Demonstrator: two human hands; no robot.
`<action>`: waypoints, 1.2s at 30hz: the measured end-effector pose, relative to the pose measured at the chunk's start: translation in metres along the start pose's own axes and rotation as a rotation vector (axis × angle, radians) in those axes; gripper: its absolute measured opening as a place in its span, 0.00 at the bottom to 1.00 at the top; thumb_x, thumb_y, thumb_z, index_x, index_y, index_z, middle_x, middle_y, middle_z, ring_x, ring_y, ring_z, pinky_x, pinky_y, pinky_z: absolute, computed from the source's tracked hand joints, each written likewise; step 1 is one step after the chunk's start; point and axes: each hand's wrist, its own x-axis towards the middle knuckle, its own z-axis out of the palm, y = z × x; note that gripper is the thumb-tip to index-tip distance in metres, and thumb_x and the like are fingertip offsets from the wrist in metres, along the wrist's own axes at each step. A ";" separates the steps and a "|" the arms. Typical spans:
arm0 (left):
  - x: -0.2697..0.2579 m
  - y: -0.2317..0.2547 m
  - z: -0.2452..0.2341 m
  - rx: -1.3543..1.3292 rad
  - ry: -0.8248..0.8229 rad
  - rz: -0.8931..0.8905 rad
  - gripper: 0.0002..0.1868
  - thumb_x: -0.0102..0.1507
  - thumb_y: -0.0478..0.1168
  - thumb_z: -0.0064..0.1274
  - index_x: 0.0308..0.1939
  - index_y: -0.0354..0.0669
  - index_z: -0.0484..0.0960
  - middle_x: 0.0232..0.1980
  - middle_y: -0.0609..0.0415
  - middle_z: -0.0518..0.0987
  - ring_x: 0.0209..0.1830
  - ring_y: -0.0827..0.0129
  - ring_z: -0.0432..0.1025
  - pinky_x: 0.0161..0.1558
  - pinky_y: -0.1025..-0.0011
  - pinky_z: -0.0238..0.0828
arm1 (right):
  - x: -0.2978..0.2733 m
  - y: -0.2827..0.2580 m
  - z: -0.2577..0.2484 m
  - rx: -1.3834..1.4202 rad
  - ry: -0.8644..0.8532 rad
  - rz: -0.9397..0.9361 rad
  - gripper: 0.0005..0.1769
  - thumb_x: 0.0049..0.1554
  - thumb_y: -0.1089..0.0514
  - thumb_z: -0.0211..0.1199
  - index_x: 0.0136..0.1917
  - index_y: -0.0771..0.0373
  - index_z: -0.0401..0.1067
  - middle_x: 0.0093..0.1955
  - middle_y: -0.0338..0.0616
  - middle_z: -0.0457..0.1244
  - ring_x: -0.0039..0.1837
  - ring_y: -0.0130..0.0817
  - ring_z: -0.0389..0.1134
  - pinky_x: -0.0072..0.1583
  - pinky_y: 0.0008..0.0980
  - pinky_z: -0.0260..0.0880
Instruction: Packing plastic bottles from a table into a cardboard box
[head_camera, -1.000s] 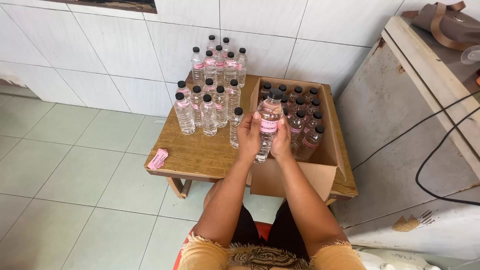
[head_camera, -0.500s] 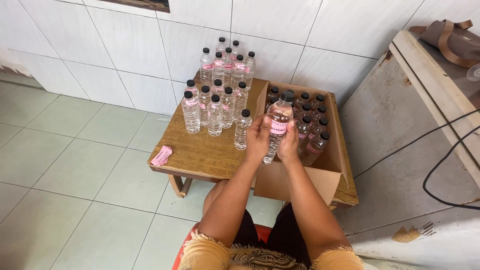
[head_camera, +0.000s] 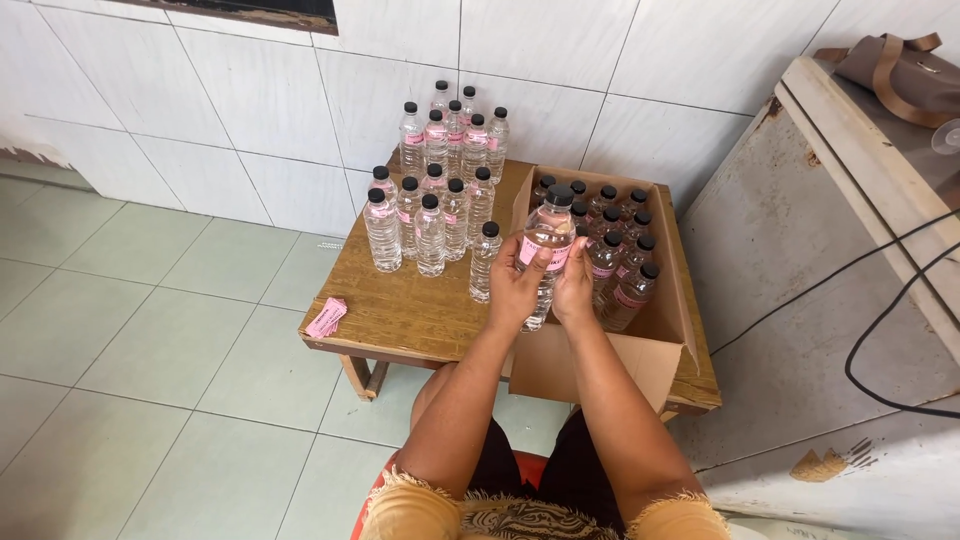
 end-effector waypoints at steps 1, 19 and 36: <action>0.000 -0.003 -0.001 0.002 -0.006 -0.002 0.15 0.64 0.42 0.64 0.50 0.40 0.81 0.39 0.58 0.79 0.41 0.77 0.68 0.45 0.73 0.68 | -0.001 -0.001 0.001 0.001 0.006 -0.001 0.30 0.72 0.44 0.33 0.67 0.62 0.72 0.66 0.49 0.66 0.70 0.37 0.62 0.75 0.47 0.55; 0.007 -0.014 -0.032 -0.022 0.033 0.091 0.15 0.70 0.50 0.49 0.42 0.43 0.82 0.35 0.58 0.79 0.38 0.79 0.66 0.44 0.73 0.66 | -0.017 -0.018 0.038 -0.016 -0.132 -0.131 0.26 0.72 0.47 0.40 0.69 0.65 0.68 0.64 0.51 0.66 0.68 0.36 0.62 0.73 0.49 0.56; 0.005 -0.006 -0.017 0.020 -0.042 0.121 0.14 0.68 0.48 0.54 0.47 0.41 0.83 0.38 0.54 0.81 0.41 0.74 0.68 0.48 0.68 0.68 | -0.017 -0.034 0.027 0.073 -0.121 -0.123 0.36 0.71 0.37 0.33 0.71 0.65 0.67 0.65 0.55 0.65 0.68 0.40 0.62 0.72 0.50 0.56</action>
